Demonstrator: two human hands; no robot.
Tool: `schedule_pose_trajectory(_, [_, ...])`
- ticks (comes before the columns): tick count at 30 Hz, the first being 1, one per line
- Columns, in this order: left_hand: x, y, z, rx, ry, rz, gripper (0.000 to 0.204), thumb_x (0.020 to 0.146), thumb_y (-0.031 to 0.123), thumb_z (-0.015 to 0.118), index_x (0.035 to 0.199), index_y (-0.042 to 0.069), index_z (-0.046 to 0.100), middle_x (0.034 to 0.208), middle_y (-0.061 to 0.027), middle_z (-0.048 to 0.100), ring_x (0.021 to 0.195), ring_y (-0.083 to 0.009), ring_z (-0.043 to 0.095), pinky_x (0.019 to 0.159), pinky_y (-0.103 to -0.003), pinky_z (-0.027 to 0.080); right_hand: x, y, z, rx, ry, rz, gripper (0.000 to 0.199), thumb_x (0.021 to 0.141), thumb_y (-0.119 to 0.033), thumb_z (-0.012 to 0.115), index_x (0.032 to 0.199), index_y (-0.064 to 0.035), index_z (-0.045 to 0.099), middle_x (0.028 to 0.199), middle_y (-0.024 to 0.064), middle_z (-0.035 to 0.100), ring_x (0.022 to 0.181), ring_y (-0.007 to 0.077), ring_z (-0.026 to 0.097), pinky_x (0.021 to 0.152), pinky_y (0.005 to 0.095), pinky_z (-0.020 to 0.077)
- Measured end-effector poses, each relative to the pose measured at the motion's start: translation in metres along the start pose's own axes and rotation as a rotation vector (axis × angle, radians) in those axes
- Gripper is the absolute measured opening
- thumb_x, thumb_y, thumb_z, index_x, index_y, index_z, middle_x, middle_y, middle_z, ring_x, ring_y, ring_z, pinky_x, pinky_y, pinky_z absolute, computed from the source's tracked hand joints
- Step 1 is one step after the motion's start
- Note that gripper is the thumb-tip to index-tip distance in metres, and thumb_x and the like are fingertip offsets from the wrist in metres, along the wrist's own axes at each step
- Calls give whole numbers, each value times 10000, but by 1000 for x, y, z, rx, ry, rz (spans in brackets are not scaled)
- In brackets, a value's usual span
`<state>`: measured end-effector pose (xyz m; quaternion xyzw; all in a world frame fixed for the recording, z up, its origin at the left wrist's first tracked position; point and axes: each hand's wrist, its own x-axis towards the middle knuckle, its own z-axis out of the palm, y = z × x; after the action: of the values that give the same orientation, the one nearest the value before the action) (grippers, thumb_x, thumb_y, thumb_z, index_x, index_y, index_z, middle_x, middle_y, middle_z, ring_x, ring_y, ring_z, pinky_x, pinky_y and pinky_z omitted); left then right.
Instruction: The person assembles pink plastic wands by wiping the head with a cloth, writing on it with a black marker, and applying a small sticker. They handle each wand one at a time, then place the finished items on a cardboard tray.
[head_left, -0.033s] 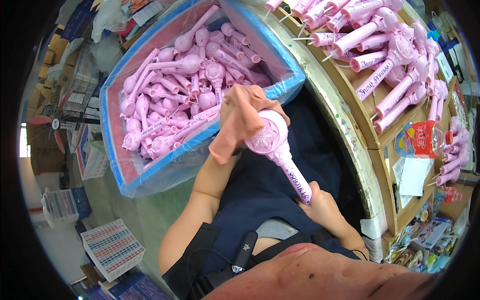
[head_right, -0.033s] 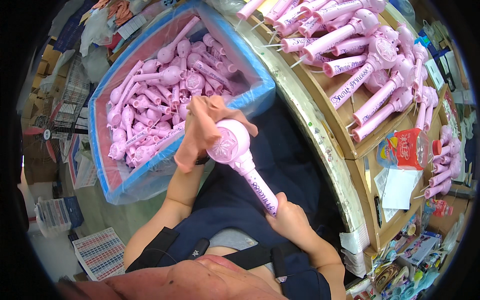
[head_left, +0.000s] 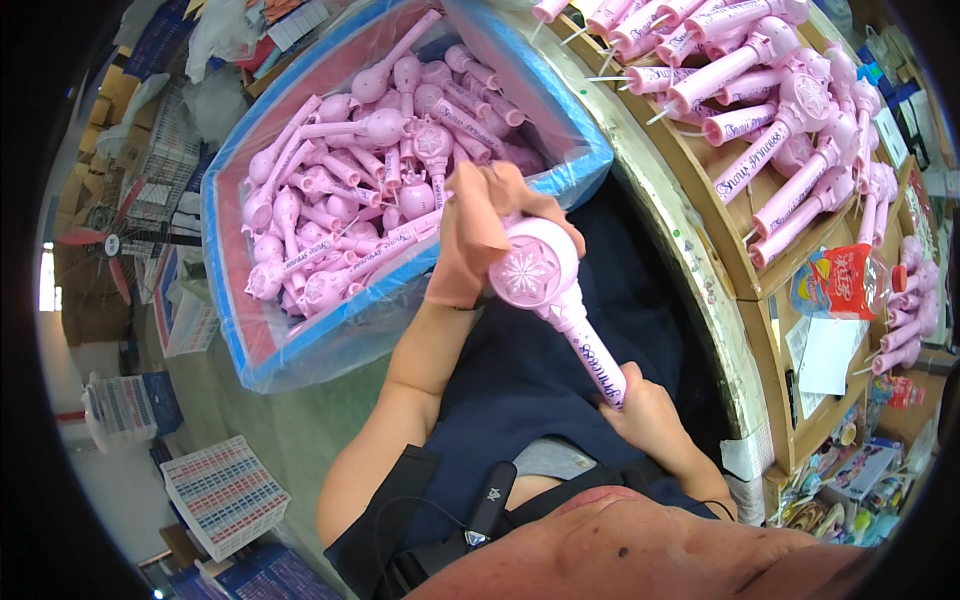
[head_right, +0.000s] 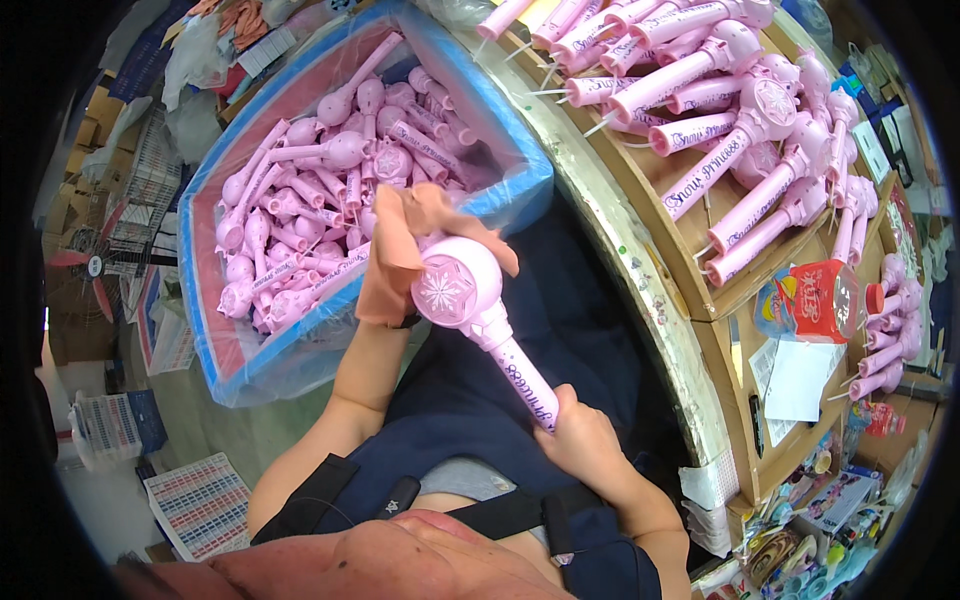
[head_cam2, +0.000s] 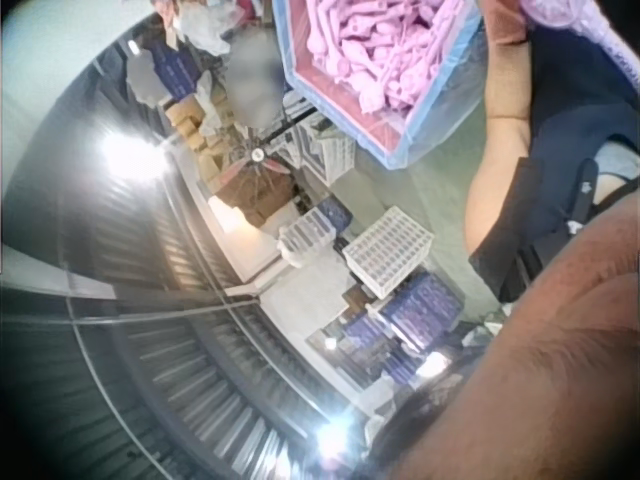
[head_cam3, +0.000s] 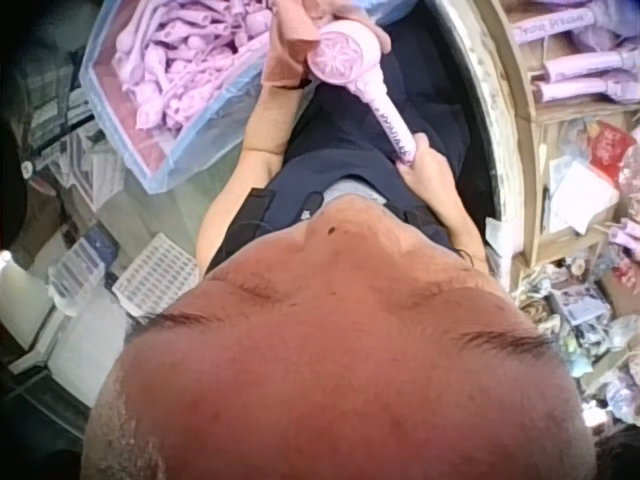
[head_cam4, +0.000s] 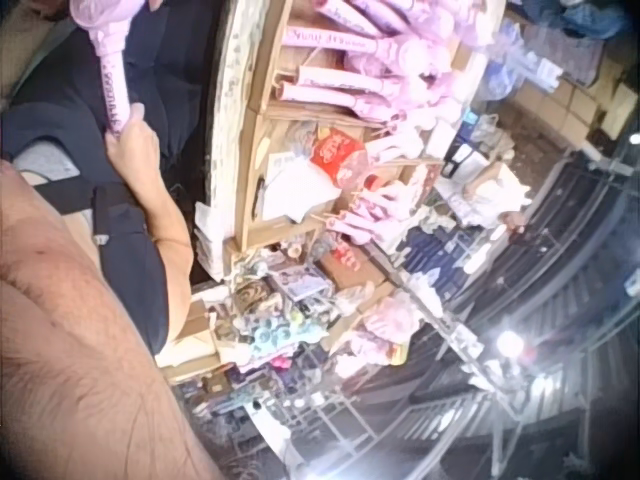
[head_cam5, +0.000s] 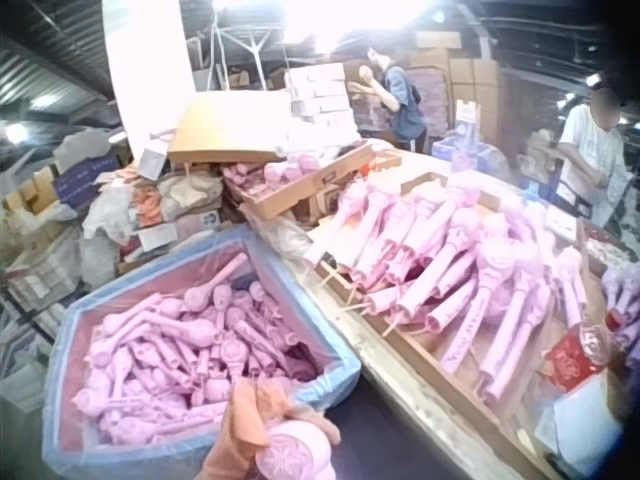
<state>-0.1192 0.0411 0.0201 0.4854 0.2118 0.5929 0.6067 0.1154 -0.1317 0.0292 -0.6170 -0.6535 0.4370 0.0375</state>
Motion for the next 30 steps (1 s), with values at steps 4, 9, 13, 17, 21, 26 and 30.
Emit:
schedule_pose_trajectory(4, [-4, 3, -12, 758, -8, 77, 460, 888, 216, 640, 1269, -3, 504, 1058, -97, 614, 926, -186, 607, 813, -323, 508, 5, 3, -3, 146, 72, -39, 352, 783, -237, 712, 948, -2, 508, 768, 248, 647, 745, 435, 643, 652, 477, 515])
schedule_pose_trajectory(9, [-2, -7, -20, 80, -10, -174, 552, 900, 266, 615, 1346, -4, 434, 1095, -88, 619, 964, -199, 627, 867, -336, 508, 4, 12, -11, 207, 29, -10, 338, 780, -221, 720, 949, -12, 515, 774, 238, 648, 771, 428, 649, 663, 447, 510])
schedule_pose_trajectory(13, [8, 5, -19, 892, -386, 582, 455, 878, 189, 624, 1267, 6, 474, 1124, -126, 604, 1008, -245, 616, 896, -335, 490, 3, 17, -14, 241, -95, -19, 328, 782, -213, 725, 935, -3, 526, 779, 222, 649, 766, 404, 656, 659, 412, 504])
schedule_pose_trajectory(17, [16, 7, -3, 964, -319, 437, 415, 881, 188, 611, 1236, 21, 475, 1145, -142, 583, 1036, -256, 600, 891, -339, 481, 10, 11, -3, 378, -69, -70, 321, 782, -212, 731, 929, 2, 543, 796, 205, 647, 752, 359, 662, 657, 383, 496])
schedule_pose_trajectory(21, [11, 0, 18, 1100, -156, 390, 400, 912, 235, 572, 1238, 28, 467, 1163, -141, 570, 1054, -252, 584, 894, -341, 471, 14, 7, 7, 415, -37, -96, 317, 781, -199, 738, 934, 4, 548, 778, 164, 642, 700, 286, 652, 657, 368, 499])
schedule_pose_trajectory(26, [-15, 2, 52, 1421, -139, 300, 392, 951, 292, 524, 1240, 37, 459, 1186, -139, 554, 1077, -248, 565, 897, -343, 459, 40, 3, 12, 613, -175, -99, 301, 771, -177, 755, 947, -15, 573, 781, 73, 652, 668, 179, 634, 600, 318, 498])
schedule_pose_trajectory(30, [-32, 0, 63, 772, 44, -220, 438, 910, 221, 558, 1291, 30, 457, 1277, -149, 514, 1129, -249, 542, 921, -344, 443, 61, 3, 15, 1304, -597, -67, 355, 700, -116, 777, 970, -30, 562, 728, 54, 605, 541, 126, 566, 476, 242, 440])
